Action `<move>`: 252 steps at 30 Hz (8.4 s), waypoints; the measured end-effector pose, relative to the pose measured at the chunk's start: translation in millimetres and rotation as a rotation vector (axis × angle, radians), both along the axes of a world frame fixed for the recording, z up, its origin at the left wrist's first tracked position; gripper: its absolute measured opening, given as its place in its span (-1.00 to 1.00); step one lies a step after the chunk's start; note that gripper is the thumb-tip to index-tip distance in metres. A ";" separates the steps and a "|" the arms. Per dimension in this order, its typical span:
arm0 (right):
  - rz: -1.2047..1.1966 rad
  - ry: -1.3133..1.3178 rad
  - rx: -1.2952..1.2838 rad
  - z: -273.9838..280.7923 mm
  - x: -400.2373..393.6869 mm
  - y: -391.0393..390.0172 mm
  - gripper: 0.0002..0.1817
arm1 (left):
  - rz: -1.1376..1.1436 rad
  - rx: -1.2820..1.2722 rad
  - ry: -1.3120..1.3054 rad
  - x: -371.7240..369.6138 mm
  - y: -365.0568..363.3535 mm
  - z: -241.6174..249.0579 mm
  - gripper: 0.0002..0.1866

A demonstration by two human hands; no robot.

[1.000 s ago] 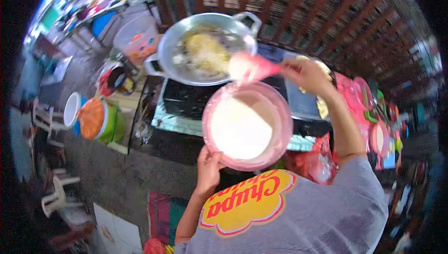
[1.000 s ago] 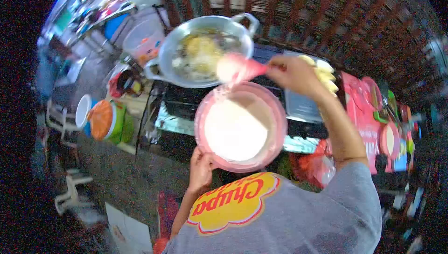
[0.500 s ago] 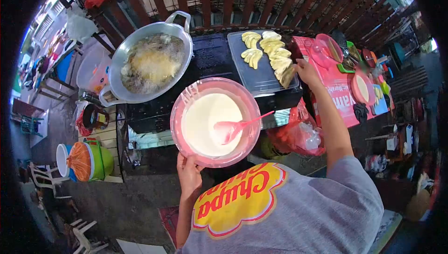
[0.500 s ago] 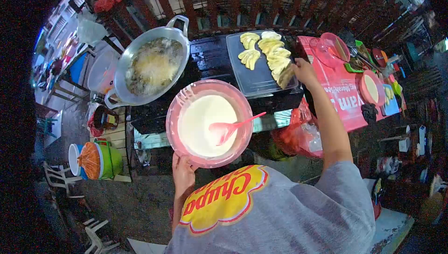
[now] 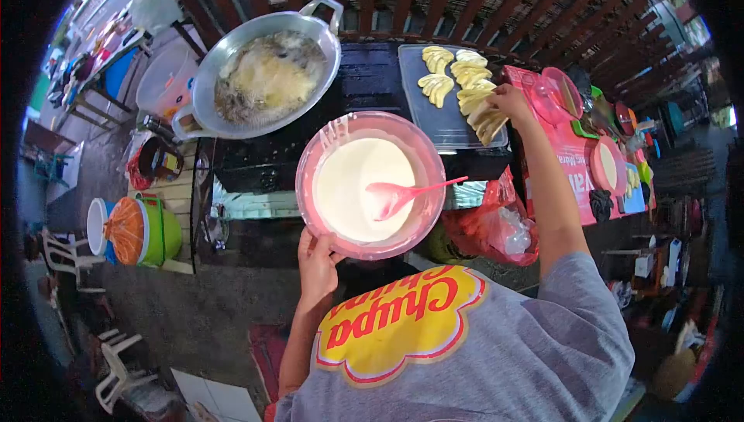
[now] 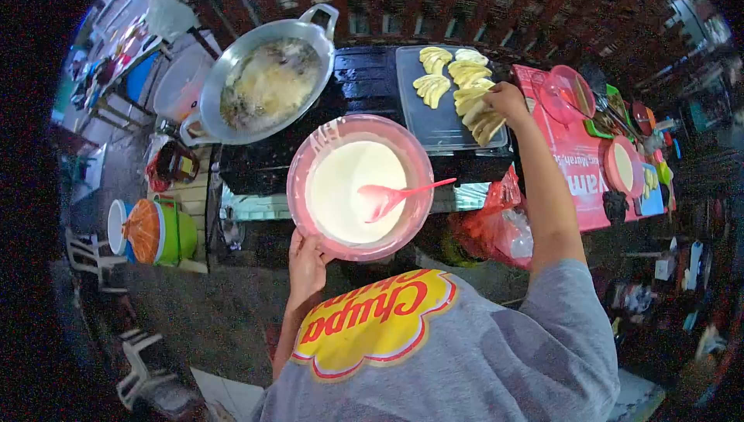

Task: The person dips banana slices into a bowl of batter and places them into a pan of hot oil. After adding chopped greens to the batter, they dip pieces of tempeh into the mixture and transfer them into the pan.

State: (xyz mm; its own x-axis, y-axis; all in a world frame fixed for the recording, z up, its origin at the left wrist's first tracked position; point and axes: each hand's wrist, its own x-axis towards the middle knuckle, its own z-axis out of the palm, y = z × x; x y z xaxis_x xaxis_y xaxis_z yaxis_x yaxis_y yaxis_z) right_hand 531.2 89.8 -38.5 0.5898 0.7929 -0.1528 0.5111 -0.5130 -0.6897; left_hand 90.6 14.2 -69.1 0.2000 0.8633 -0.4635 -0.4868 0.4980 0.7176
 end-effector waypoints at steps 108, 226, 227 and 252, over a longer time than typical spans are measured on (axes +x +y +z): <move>0.858 -0.108 -0.215 68.3 -230.9 -28.4 -0.79 | 0.010 0.026 0.038 -30.4 3.4 17.4 -0.82; 1.102 -0.808 -0.170 85.8 -257.6 -43.5 -0.80 | -0.026 -0.019 -0.040 -17.1 7.2 -0.6 -0.78; 1.104 -0.809 -0.168 87.7 -255.8 -39.7 -0.80 | -0.028 -0.023 -0.025 -17.9 7.7 -0.1 -0.78; 0.996 -0.756 -0.133 58.0 -243.5 -24.1 -0.75 | -0.052 0.018 0.032 -25.4 15.7 5.9 -0.77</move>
